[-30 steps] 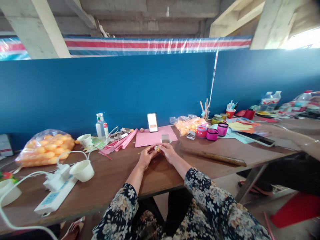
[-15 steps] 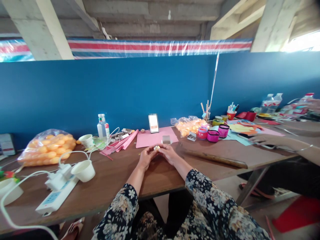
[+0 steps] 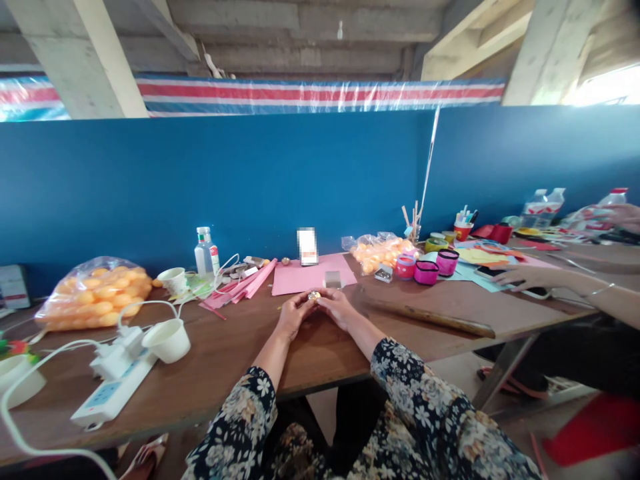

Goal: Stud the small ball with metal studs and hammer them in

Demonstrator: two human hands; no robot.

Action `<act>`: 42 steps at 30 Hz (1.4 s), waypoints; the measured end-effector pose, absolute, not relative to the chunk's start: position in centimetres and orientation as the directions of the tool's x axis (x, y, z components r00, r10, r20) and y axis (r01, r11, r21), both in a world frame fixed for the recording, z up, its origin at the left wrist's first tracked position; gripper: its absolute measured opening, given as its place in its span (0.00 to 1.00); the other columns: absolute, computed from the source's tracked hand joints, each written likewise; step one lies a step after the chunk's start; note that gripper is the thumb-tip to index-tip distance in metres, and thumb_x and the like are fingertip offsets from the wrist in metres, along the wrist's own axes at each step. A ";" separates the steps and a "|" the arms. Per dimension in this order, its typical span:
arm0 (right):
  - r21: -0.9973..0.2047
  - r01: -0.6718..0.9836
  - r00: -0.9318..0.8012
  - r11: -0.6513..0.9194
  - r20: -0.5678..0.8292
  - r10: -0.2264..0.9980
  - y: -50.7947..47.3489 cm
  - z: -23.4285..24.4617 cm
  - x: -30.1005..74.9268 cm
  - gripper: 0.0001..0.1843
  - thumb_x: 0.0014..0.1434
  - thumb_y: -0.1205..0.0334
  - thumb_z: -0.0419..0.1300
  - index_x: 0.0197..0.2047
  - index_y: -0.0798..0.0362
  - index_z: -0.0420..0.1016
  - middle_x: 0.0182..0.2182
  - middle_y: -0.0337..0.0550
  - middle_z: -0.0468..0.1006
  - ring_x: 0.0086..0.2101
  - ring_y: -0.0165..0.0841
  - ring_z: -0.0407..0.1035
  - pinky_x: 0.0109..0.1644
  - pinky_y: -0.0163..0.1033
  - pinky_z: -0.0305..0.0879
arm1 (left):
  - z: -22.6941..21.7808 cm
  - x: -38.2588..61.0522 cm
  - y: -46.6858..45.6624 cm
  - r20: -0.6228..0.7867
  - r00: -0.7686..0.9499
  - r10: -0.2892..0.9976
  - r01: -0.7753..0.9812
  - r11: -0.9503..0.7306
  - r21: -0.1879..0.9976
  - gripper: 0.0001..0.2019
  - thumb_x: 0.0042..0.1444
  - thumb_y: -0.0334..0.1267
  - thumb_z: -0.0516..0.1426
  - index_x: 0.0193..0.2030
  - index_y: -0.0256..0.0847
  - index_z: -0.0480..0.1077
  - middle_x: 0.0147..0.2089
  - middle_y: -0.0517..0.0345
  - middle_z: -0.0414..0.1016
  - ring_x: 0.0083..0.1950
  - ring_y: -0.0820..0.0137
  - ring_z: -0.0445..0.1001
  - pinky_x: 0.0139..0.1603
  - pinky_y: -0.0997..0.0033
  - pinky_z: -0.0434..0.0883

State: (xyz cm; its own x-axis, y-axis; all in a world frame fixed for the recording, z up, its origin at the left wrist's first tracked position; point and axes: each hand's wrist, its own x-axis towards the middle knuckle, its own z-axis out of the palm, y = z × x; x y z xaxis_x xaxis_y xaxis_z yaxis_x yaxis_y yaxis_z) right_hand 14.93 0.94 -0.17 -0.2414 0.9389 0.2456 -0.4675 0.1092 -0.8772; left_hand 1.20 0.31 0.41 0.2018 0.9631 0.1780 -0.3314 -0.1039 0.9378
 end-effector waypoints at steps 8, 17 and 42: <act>-0.893 -0.416 -0.208 0.173 0.279 0.938 0.9 -0.2 14.8 0.20 0.41 0.60 0.64 0.40 0.56 0.73 0.33 0.45 0.77 0.33 0.33 0.69 0.41 0.41 0.63 | 0.2 1.3 0.5 0.187 0.201 0.962 -0.302 -0.121 0.945 0.21 0.40 0.40 0.62 0.44 0.36 0.71 0.43 0.52 0.74 0.43 0.63 0.72 0.49 0.58 0.66; -0.886 -0.439 -0.229 0.149 0.271 0.935 1.3 -0.5 14.8 0.18 0.41 0.60 0.64 0.38 0.55 0.74 0.32 0.43 0.77 0.33 0.33 0.70 0.42 0.41 0.63 | 0.6 1.4 0.3 0.136 0.201 0.970 -0.313 -0.068 0.947 0.19 0.41 0.39 0.61 0.42 0.36 0.71 0.44 0.51 0.74 0.44 0.64 0.72 0.51 0.60 0.66; -0.861 -0.502 -0.187 0.081 0.200 0.962 1.3 -0.2 14.6 0.17 0.42 0.57 0.64 0.36 0.55 0.75 0.31 0.43 0.77 0.30 0.29 0.69 0.36 0.36 0.63 | 0.5 1.2 0.4 0.144 0.201 0.969 -0.384 -0.058 0.922 0.20 0.46 0.46 0.57 0.41 0.32 0.71 0.41 0.46 0.75 0.41 0.65 0.73 0.50 0.59 0.66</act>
